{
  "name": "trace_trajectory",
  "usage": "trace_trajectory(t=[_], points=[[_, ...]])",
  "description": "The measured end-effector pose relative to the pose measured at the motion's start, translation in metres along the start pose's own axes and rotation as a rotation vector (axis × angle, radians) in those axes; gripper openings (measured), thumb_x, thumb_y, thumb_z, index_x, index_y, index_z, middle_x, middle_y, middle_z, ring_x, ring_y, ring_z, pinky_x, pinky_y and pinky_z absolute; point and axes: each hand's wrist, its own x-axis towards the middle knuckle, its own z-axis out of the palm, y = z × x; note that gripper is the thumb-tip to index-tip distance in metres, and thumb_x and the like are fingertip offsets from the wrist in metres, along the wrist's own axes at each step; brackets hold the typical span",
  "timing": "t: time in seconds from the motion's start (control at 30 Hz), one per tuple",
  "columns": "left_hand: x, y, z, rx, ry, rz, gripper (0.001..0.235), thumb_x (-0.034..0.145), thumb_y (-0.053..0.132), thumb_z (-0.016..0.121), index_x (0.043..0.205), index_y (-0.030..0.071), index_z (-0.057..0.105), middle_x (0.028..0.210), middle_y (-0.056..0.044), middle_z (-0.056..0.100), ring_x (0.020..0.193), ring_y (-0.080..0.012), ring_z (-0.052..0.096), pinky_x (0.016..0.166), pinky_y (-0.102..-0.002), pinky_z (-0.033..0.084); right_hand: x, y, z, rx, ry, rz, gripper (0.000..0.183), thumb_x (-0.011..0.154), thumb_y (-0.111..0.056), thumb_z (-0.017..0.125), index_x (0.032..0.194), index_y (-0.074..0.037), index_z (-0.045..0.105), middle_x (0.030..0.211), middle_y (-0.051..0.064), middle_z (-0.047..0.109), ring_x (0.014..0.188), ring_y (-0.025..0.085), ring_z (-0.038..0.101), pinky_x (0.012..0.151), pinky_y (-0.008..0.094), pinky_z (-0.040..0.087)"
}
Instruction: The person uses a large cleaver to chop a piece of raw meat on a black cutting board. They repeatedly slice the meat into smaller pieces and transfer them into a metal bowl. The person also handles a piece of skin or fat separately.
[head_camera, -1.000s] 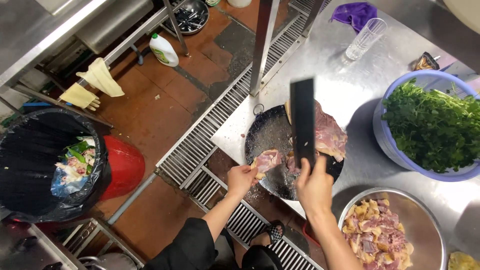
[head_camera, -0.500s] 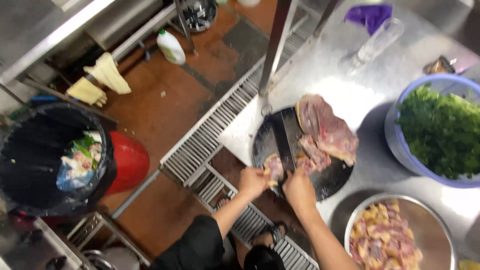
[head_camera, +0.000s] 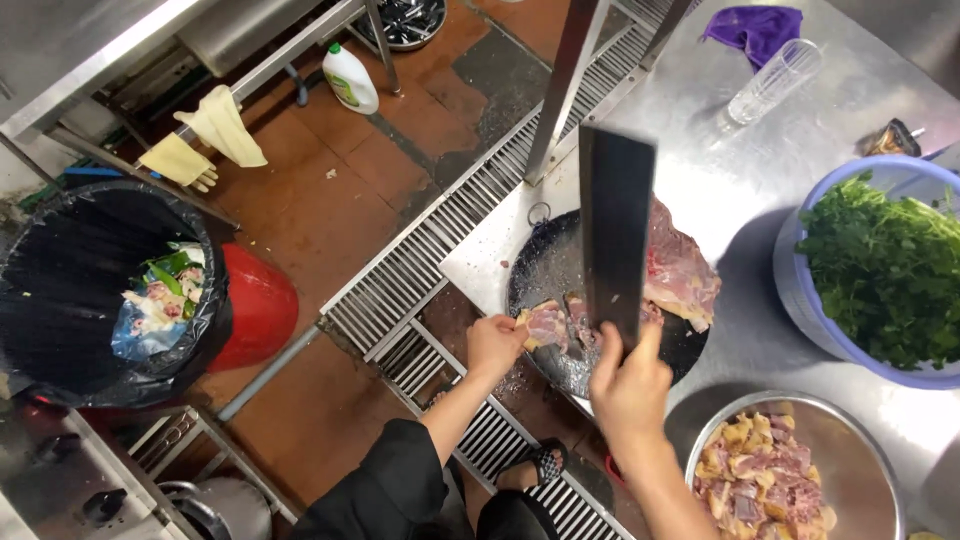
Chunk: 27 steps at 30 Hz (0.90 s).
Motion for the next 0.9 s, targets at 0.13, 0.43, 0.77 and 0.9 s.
trace_trajectory(t=[0.13, 0.43, 0.77, 0.9], points=[[-0.020, 0.025, -0.021, 0.043, -0.093, -0.109, 0.021, 0.087, 0.016, 0.077, 0.105, 0.004, 0.078, 0.084, -0.009, 0.079, 0.067, -0.0141, 0.073, 0.064, -0.027, 0.061, -0.034, 0.040, 0.060, -0.131, -0.465, 0.055, 0.057, 0.104, -0.030, 0.043, 0.147, 0.006, 0.034, 0.067, 0.032, 0.068, 0.062, 0.055, 0.067, 0.060, 0.065, 0.052], [-0.019, 0.012, -0.005, 0.136, -0.144, 0.174, 0.014, 0.080, 0.012, 0.074, 0.066, 0.008, 0.075, 0.066, 0.009, 0.056, 0.067, -0.0070, 0.052, 0.058, -0.037, 0.042, 0.018, -0.001, 0.068, -0.078, -0.665, 0.133, 0.059, 0.102, -0.022, 0.040, 0.154, 0.001, 0.022, 0.102, 0.031, 0.071, 0.095, 0.057, 0.066, 0.078, 0.069, 0.048], [-0.028, 0.106, -0.032, 0.031, -0.346, 0.154, 0.025, 0.088, 0.016, 0.073, 0.110, 0.006, 0.078, 0.098, -0.008, 0.078, 0.075, -0.0165, 0.068, 0.064, -0.028, 0.054, -0.022, 0.062, 0.015, -0.053, -0.632, 0.398, 0.030, 0.108, -0.032, 0.045, 0.109, -0.002, 0.046, 0.083, 0.029, 0.071, 0.070, 0.047, 0.068, 0.062, 0.056, 0.051], [-0.009, 0.081, -0.022, 0.147, -0.399, 0.080, 0.039, 0.091, 0.019, 0.070, 0.128, 0.008, 0.069, 0.116, -0.010, 0.076, 0.072, -0.0142, 0.069, 0.059, -0.025, 0.056, -0.004, 0.048, -0.002, -0.016, -0.552, 0.361, 0.032, 0.107, -0.031, 0.047, 0.109, 0.001, 0.050, 0.074, 0.030, 0.069, 0.061, 0.049, 0.065, 0.058, 0.055, 0.045]])
